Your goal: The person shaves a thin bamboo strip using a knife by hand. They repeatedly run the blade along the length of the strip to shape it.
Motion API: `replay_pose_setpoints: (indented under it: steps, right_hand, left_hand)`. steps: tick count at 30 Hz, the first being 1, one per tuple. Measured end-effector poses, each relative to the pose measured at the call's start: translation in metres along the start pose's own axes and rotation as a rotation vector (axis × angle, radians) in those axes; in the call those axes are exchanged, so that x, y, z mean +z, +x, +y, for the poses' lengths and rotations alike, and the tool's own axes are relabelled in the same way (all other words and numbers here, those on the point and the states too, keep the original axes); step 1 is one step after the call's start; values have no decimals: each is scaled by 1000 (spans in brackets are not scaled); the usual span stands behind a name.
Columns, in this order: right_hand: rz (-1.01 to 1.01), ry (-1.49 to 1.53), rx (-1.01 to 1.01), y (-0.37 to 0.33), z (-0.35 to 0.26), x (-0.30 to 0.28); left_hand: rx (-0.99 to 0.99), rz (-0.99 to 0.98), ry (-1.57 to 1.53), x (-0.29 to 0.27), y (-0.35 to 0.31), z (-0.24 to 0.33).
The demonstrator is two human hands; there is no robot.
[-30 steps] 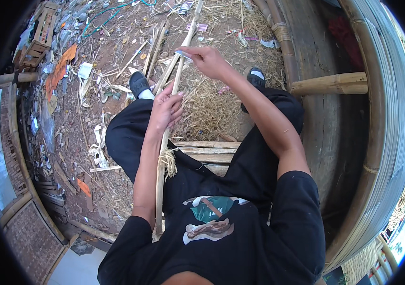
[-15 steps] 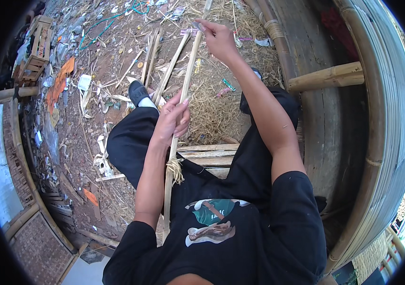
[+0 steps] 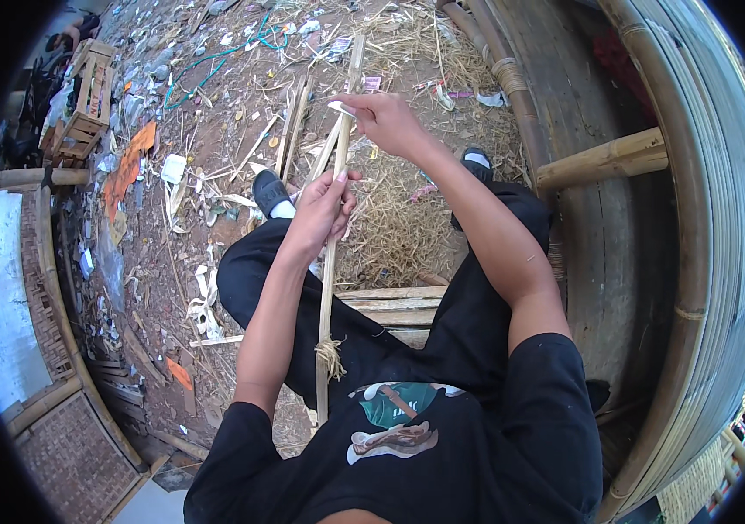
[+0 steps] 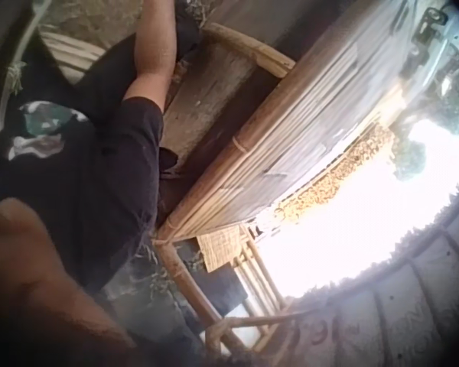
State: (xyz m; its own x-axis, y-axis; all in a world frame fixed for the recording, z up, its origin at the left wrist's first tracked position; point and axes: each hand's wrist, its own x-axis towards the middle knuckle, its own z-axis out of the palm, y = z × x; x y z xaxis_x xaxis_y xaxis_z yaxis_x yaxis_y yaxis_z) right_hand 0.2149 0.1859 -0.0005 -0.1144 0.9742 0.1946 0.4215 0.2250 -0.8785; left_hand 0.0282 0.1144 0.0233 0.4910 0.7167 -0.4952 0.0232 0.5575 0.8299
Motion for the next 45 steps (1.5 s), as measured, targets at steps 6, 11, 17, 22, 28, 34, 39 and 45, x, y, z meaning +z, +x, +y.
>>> replay_pose_setpoints:
  steps: [6,11,17,22,28,34,39,45]
  right_hand:
    - [149,-150,-288,4,6,2]
    - [126,-128,-210,0,4,7]
    - [-25,-11,67,-10,1,13]
    - [-140,62,135,-20,-5,26]
    - [-177,220,211,-17,-5,19]
    - [-151,476,276,-6,-5,12]
    - [58,351,367,5,9,0]
    - [209,53,261,14,27,-21]
  left_hand:
    - [-9,60,-116,12,-1,3]
    - [-6,81,-174,15,1,6]
    - [-77,91,-248,16,-7,4]
    - [-27,110,-316,4,0,5]
    - [-11,69,-399,3,0,1]
    - [16,93,-311,8,4,-3]
    - [-51,5,-90,7,-4,-13]
    - [-96,8,-55,27,-37,-37]
